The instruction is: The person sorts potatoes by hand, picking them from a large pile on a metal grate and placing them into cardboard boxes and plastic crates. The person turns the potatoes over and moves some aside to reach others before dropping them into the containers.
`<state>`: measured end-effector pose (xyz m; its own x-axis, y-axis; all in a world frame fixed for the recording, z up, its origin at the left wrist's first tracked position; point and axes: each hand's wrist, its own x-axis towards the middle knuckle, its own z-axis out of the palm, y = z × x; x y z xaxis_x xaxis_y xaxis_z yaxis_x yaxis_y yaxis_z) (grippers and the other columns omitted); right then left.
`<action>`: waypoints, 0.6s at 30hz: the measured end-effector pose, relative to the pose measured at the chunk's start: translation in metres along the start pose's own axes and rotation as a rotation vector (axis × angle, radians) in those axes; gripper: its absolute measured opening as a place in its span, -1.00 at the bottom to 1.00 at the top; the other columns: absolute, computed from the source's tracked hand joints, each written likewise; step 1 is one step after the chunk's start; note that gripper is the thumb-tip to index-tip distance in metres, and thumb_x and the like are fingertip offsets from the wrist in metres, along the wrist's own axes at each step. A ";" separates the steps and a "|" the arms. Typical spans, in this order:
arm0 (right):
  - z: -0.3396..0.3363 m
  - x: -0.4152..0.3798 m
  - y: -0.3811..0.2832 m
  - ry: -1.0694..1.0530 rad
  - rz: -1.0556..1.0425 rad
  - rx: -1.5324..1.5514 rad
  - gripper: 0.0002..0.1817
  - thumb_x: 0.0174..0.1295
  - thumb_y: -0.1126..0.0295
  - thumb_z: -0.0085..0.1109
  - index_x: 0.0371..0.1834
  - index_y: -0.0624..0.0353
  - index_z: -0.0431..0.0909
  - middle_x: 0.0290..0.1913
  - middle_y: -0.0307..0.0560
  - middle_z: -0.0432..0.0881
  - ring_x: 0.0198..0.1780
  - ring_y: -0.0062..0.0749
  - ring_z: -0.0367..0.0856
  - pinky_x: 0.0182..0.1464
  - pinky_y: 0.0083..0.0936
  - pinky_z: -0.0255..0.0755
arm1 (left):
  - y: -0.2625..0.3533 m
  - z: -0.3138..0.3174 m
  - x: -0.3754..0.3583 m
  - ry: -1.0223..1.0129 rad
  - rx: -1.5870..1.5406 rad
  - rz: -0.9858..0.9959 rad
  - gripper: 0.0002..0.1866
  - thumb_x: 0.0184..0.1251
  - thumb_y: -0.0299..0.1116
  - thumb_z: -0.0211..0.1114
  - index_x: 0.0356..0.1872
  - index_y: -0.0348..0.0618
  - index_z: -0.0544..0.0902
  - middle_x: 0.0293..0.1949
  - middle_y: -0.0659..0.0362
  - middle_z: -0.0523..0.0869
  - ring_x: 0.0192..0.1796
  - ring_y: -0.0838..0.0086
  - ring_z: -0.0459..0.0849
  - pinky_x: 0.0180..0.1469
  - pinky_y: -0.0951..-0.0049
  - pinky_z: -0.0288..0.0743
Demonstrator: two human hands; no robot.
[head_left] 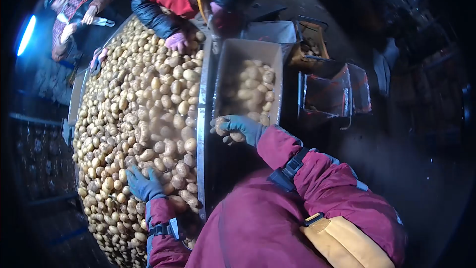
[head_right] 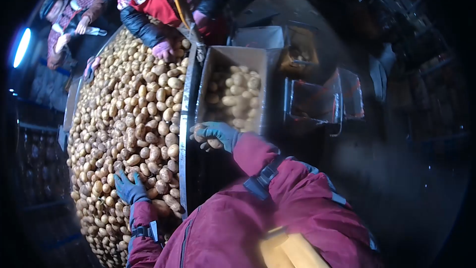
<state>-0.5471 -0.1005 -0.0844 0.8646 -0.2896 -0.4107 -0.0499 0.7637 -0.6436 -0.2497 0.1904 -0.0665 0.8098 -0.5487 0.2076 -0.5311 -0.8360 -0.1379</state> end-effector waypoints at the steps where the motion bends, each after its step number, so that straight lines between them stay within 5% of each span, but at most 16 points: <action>1: -0.005 -0.013 0.003 0.034 -0.028 0.000 -0.59 0.41 0.12 0.29 0.18 0.13 0.57 -0.06 -0.18 0.71 -0.25 -0.42 0.67 -0.19 -0.45 0.63 | 0.003 -0.004 -0.001 0.003 0.011 -0.004 -0.28 0.40 0.12 0.28 0.50 0.01 0.45 0.52 -0.12 0.39 0.53 0.04 0.35 0.54 0.01 0.21; 15: -0.123 -0.197 0.036 0.666 -0.219 0.219 -0.46 0.53 -0.07 0.07 0.33 0.11 0.51 0.06 0.01 0.74 -0.38 -0.35 0.71 -0.33 -0.38 0.66 | -0.007 0.008 -0.002 0.013 0.018 0.014 -0.25 0.39 0.12 0.31 0.55 0.13 0.39 0.52 -0.12 0.39 0.50 0.01 0.39 0.51 0.02 0.25; 18: -0.183 -0.241 0.041 0.602 -0.360 0.304 -0.67 0.51 -0.08 0.10 -0.05 -0.09 0.54 -0.26 -0.31 0.69 -0.46 -0.47 0.66 -0.41 -0.49 0.60 | -0.008 0.010 -0.002 -0.002 0.036 0.006 -0.24 0.42 0.14 0.28 0.58 0.14 0.35 0.54 -0.10 0.37 0.51 0.03 0.38 0.51 0.01 0.24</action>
<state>-0.8490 -0.1050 -0.1306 0.3750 -0.7489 -0.5464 0.3990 0.6624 -0.6340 -0.2445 0.1979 -0.0753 0.8074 -0.5534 0.2045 -0.5264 -0.8323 -0.1739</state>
